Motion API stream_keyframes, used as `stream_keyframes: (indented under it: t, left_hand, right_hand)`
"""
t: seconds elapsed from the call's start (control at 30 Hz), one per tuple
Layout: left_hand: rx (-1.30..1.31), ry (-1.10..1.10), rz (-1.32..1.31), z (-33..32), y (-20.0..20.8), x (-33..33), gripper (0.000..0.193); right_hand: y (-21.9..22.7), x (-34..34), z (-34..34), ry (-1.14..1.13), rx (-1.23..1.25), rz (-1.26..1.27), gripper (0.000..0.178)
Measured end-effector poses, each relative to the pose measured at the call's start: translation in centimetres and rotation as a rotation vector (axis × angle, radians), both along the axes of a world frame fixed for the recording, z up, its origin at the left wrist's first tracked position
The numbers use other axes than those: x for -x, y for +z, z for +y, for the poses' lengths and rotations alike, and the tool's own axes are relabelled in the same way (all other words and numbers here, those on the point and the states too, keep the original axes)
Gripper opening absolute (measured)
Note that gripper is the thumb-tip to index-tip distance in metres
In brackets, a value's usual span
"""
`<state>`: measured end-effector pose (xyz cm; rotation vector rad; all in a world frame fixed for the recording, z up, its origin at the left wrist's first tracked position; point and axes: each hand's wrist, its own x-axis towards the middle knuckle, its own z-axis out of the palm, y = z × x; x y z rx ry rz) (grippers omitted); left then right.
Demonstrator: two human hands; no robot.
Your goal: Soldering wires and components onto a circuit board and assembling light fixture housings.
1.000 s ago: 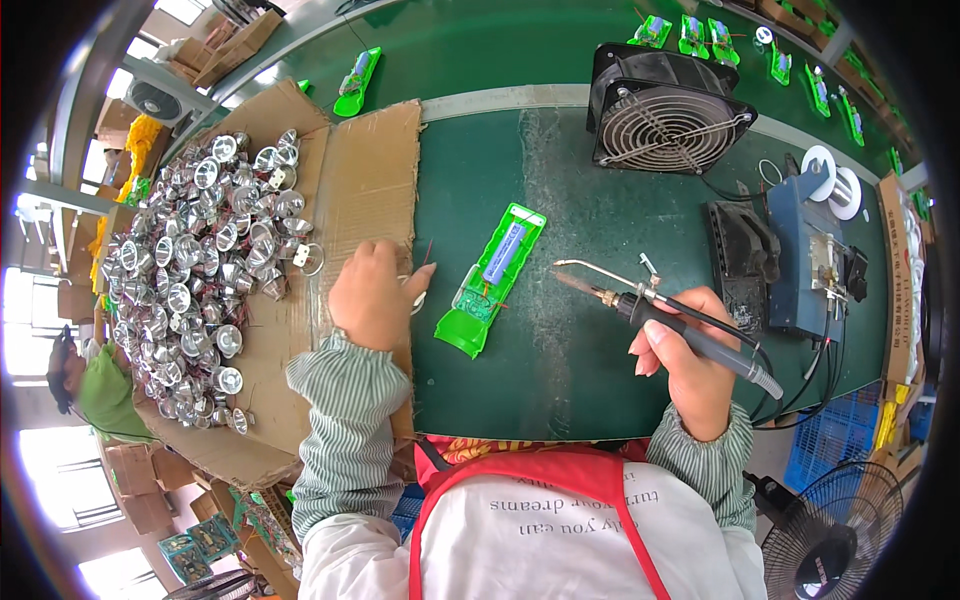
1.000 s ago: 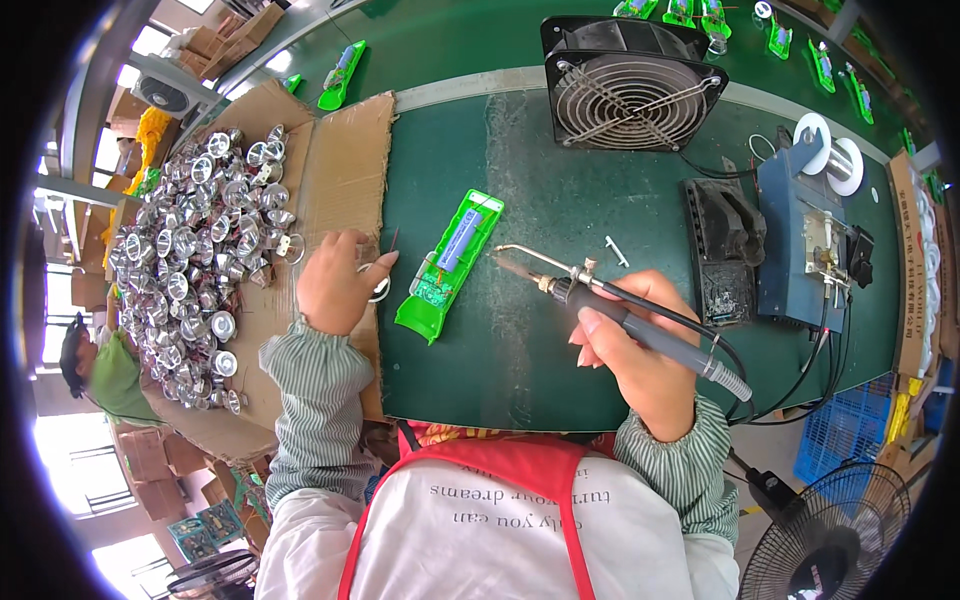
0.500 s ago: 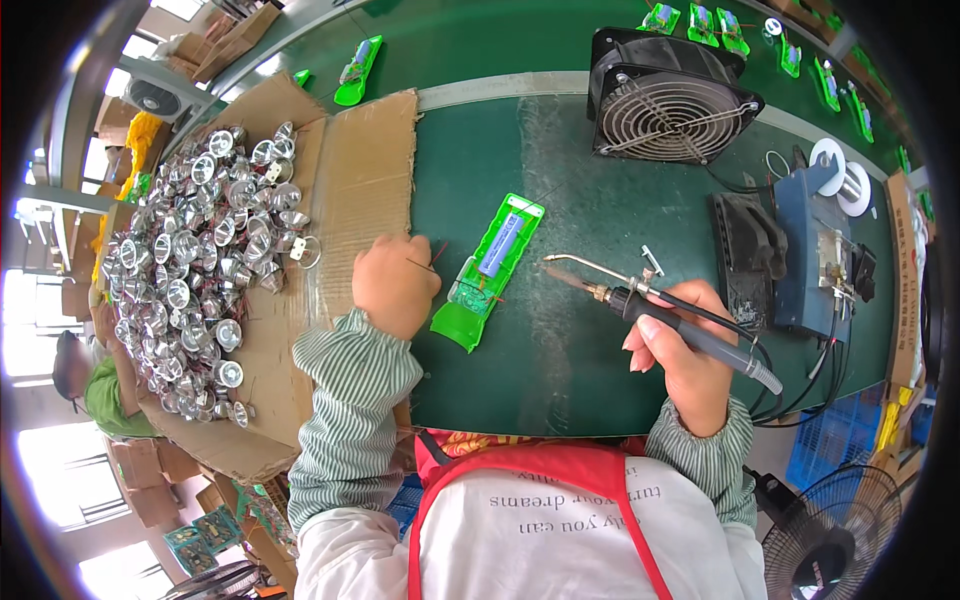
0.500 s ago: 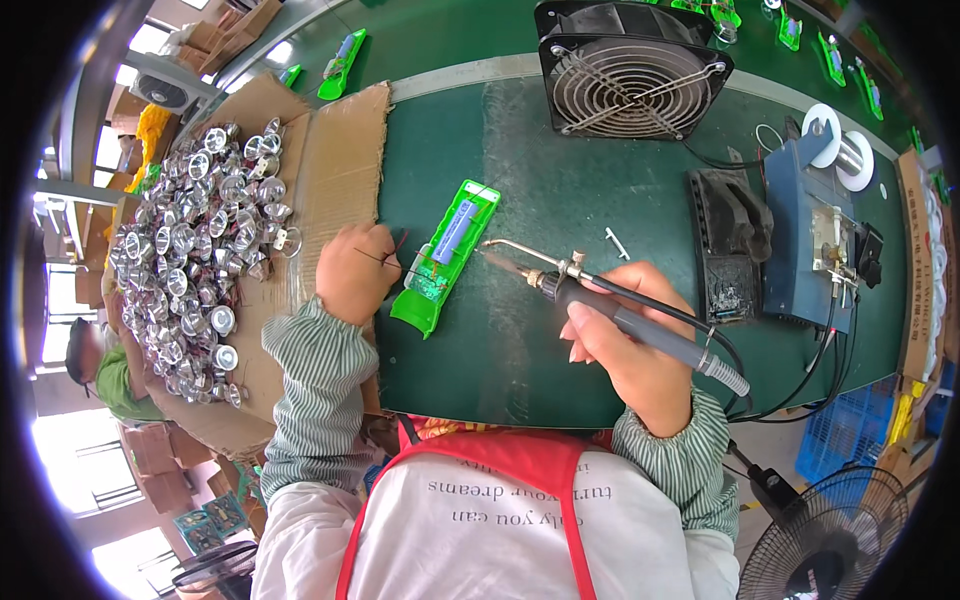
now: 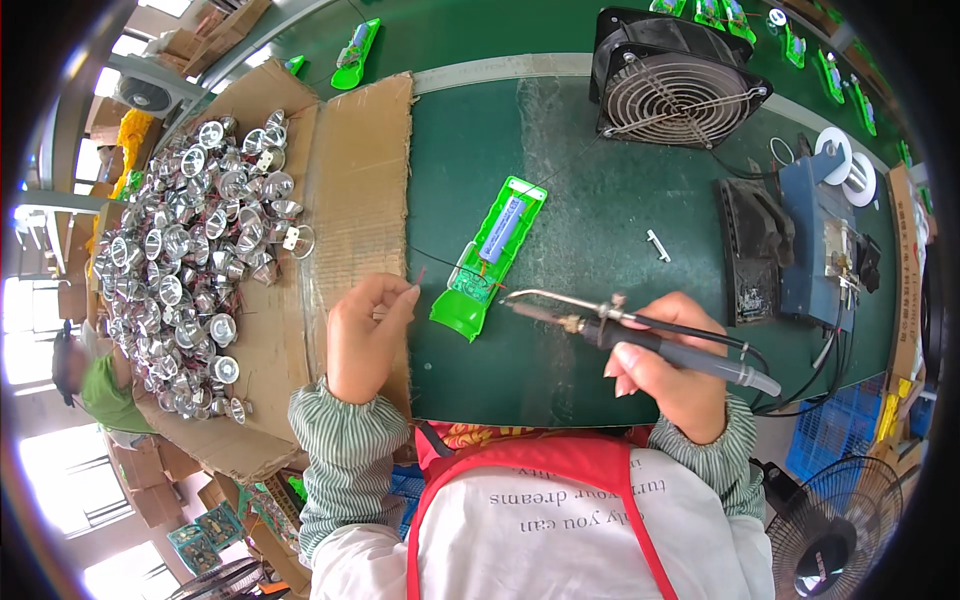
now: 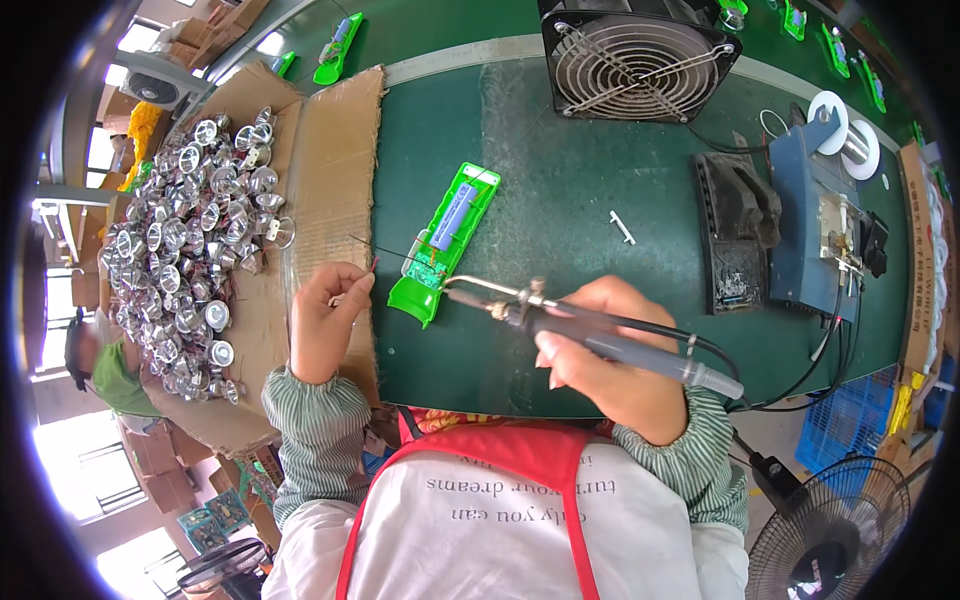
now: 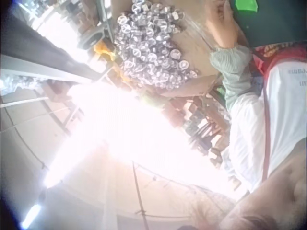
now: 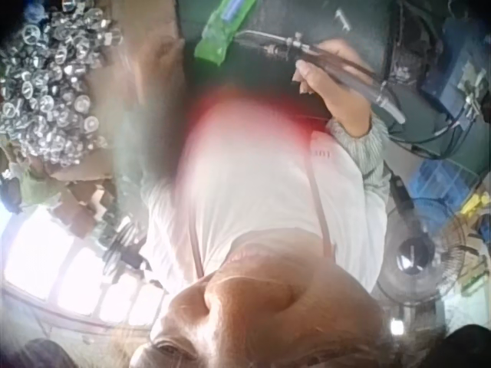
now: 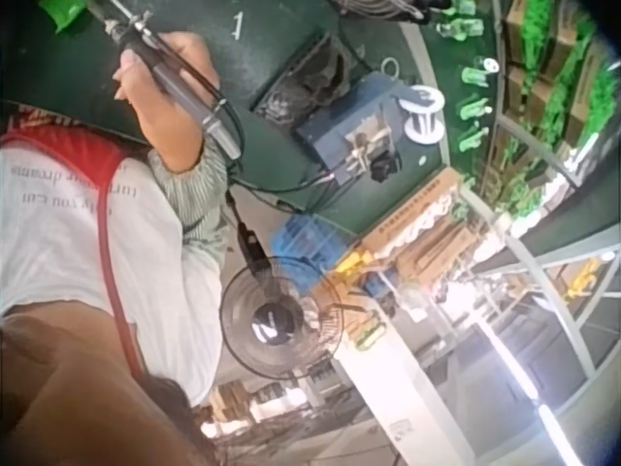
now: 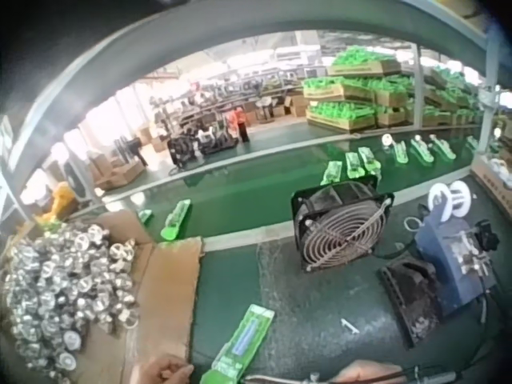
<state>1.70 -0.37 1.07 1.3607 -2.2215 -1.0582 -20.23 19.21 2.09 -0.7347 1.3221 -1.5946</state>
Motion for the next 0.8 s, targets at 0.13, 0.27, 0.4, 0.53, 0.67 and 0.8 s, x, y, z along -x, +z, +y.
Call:
stream_keyframes:
  t: [0.13, 0.27, 0.4, 0.53, 0.67, 0.8]
  left_hand:
    - [0.022, -0.053, 0.068, 1.0, -0.8, 0.3, 0.011]
    - [0.144, -0.132, 0.03, 1.8, -0.7, 1.2, 0.009]
    - [0.131, -0.145, 0.044, 2.1, -1.1, 1.5, 0.008]
    - [0.112, -0.15, 0.049, 2.1, -0.8, 1.7, 0.008]
    - [0.134, -0.146, 0.032, 2.2, -0.7, 1.6, 0.008]
    - [0.158, -0.16, 0.028, 2.0, -0.9, 1.5, 0.008]
  right_hand:
    - [-0.2, -1.0, -1.1, 0.077, 0.008, -0.001, 0.012]
    - [-0.8, -1.4, -2.2, 0.082, -0.058, 0.047, 0.013]
    - [-1.3, -1.5, -2.9, 0.041, -0.065, -0.01, 0.013]
    - [-1.4, -1.4, -3.2, 0.056, -0.09, 0.014, 0.012]
    - [-1.5, -1.4, -3.5, 0.045, -0.093, -0.008, 0.012]
    - [-1.4, -1.5, -3.8, 0.04, -0.098, -0.034, 0.013]
